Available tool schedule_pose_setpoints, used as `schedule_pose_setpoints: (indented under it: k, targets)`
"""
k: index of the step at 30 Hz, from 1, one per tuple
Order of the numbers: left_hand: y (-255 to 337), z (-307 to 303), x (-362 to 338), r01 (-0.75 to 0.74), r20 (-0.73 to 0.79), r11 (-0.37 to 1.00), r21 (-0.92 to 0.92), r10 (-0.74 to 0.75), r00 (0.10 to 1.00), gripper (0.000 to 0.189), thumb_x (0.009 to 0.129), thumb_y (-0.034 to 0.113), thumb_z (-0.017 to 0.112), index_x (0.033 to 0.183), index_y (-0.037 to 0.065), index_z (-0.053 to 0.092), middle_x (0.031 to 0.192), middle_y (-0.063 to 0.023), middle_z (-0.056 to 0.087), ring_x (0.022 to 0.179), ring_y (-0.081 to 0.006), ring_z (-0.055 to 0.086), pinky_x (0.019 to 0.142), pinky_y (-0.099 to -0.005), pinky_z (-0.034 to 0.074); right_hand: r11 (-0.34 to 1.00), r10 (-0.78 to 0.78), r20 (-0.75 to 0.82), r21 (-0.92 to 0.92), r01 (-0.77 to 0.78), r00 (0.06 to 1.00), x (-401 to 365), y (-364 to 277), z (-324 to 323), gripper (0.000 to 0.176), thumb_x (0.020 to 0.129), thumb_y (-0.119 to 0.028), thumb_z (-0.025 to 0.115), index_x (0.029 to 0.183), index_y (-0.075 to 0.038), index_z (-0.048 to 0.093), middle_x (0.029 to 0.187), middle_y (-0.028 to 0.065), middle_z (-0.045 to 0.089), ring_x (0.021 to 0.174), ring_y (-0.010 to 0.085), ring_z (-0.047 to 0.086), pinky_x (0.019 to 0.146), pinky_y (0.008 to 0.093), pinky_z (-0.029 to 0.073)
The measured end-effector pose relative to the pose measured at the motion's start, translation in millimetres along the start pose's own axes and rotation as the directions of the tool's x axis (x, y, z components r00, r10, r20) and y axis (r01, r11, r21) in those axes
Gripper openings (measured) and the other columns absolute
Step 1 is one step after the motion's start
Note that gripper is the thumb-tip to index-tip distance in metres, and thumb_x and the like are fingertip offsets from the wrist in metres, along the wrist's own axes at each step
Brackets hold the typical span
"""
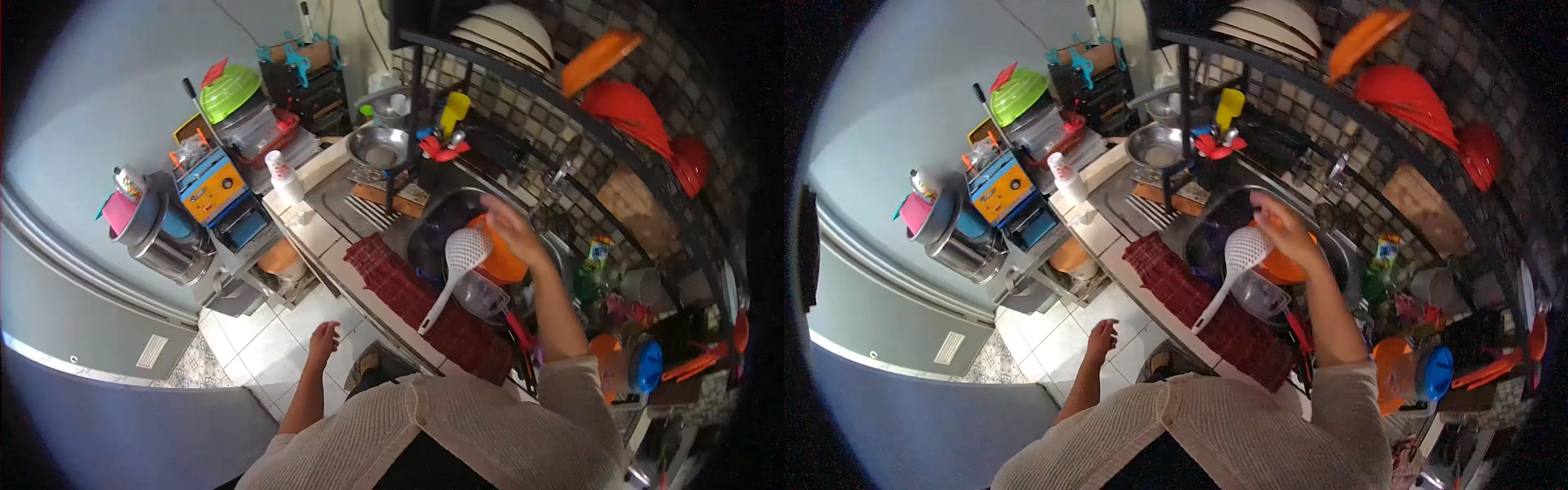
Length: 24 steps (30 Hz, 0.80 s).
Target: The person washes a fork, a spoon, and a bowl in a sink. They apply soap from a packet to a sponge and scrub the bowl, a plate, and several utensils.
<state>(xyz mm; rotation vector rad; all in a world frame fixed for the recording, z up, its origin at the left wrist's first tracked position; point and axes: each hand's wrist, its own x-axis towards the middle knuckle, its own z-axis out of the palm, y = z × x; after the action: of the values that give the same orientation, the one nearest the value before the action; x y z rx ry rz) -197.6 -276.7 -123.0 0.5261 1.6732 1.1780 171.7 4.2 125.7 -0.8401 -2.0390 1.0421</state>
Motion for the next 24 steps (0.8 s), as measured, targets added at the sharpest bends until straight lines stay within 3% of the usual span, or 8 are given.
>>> schedule_pose_setpoints:
  k: [2, 5, 7, 10, 12, 13, 15, 24]
  targets:
    - [25, 21, -7, -0.081, -0.063, 0.995, -0.051, 0.077, 0.995, 0.031, 0.094, 0.034, 0.045, 0.1, 0.007, 0.06, 0.059, 0.0003, 0.049, 0.043, -0.008, 0.044, 0.038, -0.0207, 0.035, 0.908, 0.274, 0.184, 0.274, -0.317, 0.944, -68, -2, -31, 0.031, 0.093, -0.023, 0.051, 0.115, -0.002, 0.056, 0.103, 0.0066, 0.061, 0.099, 0.0173, 0.058, 0.085, 0.0297, 0.045]
    - [59, 54, -7, -0.257, -0.133, 0.965, 0.045, 0.261, 0.956, 0.036, 0.095, 0.036, 0.043, 0.086, 0.004, 0.057, 0.05, 0.0015, 0.042, 0.037, -0.0075, 0.038, 0.034, -0.0226, 0.03, 0.889, 0.37, 0.014, 0.284, -0.359, 0.929, -159, 22, -81, 0.03, 0.092, -0.023, 0.051, 0.112, -0.001, 0.057, 0.089, 0.0053, 0.062, 0.091, 0.017, 0.061, 0.081, 0.0283, 0.046]
    - [80, 89, -5, -0.36, -0.168, 0.932, -0.037, 0.349, 0.922, 0.041, 0.096, 0.037, 0.04, 0.072, 0.006, 0.052, 0.048, 0.0019, 0.041, 0.037, -0.0061, 0.036, 0.034, -0.0233, 0.028, 0.848, 0.482, -0.359, 0.421, -0.322, 0.799, -214, 30, -98, 0.027, 0.092, -0.026, 0.053, 0.104, -0.003, 0.06, 0.081, 0.0036, 0.061, 0.085, 0.0161, 0.061, 0.075, 0.0292, 0.047]
    - [104, 138, -3, -0.478, -0.11, 0.876, -0.057, 0.471, 0.875, 0.042, 0.094, 0.045, 0.041, 0.07, 0.011, 0.047, 0.05, 0.004, 0.037, 0.039, -0.0052, 0.032, 0.035, -0.0217, 0.025, 0.723, 0.652, -0.459, 0.617, -0.312, 0.603, -277, 29, -100, 0.028, 0.092, -0.03, 0.052, 0.092, -0.003, 0.059, 0.08, 0.0028, 0.06, 0.073, 0.0151, 0.058, 0.068, 0.0314, 0.048]
    - [128, 177, -17, -0.542, -0.044, 0.828, -0.144, 0.542, 0.839, 0.043, 0.093, 0.046, 0.041, 0.069, 0.011, 0.047, 0.051, 0.0043, 0.037, 0.041, -0.0048, 0.033, 0.037, -0.0213, 0.025, 0.742, 0.668, -0.57, 0.559, -0.37, 0.479, -312, 44, -87, 0.029, 0.089, -0.032, 0.056, 0.084, -0.004, 0.059, 0.075, 0.0034, 0.059, 0.07, 0.0139, 0.058, 0.061, 0.0319, 0.045]
    - [136, 196, -23, -0.595, -0.016, 0.768, -0.236, 0.61, 0.793, 0.044, 0.093, 0.047, 0.041, 0.068, 0.012, 0.047, 0.053, 0.0046, 0.038, 0.043, -0.0044, 0.034, 0.039, -0.0209, 0.025, 0.828, 0.485, -0.679, 0.152, -0.54, 0.552, -325, 53, -78, 0.028, 0.086, -0.033, 0.058, 0.081, -0.006, 0.06, 0.074, 0.0064, 0.06, 0.067, 0.0193, 0.059, 0.06, 0.0348, 0.045]
    - [137, 227, -25, -0.533, 0.042, 0.802, -0.27, 0.563, 0.825, 0.045, 0.093, 0.047, 0.041, 0.068, 0.012, 0.048, 0.053, 0.0046, 0.038, 0.044, -0.0042, 0.034, 0.04, -0.021, 0.025, 0.526, 0.283, -0.665, -0.495, -0.691, 0.691, -339, 45, -62, 0.026, 0.075, -0.034, 0.066, 0.08, -0.008, 0.062, 0.075, 0.0138, 0.061, 0.069, 0.029, 0.061, 0.06, 0.0404, 0.047]
    - [139, 282, -45, -0.497, 0.238, 0.834, -0.24, 0.547, 0.803, 0.048, 0.094, 0.043, 0.041, 0.064, 0.008, 0.052, 0.049, 0.0073, 0.033, 0.041, -0.0026, 0.027, 0.039, -0.0218, 0.02, 0.172, 0.461, -0.645, -0.609, -0.774, 0.61, -317, 26, -51, 0.021, 0.069, -0.03, 0.066, 0.076, -0.01, 0.067, 0.075, 0.0128, 0.064, 0.068, 0.0312, 0.063, 0.062, 0.0411, 0.051]
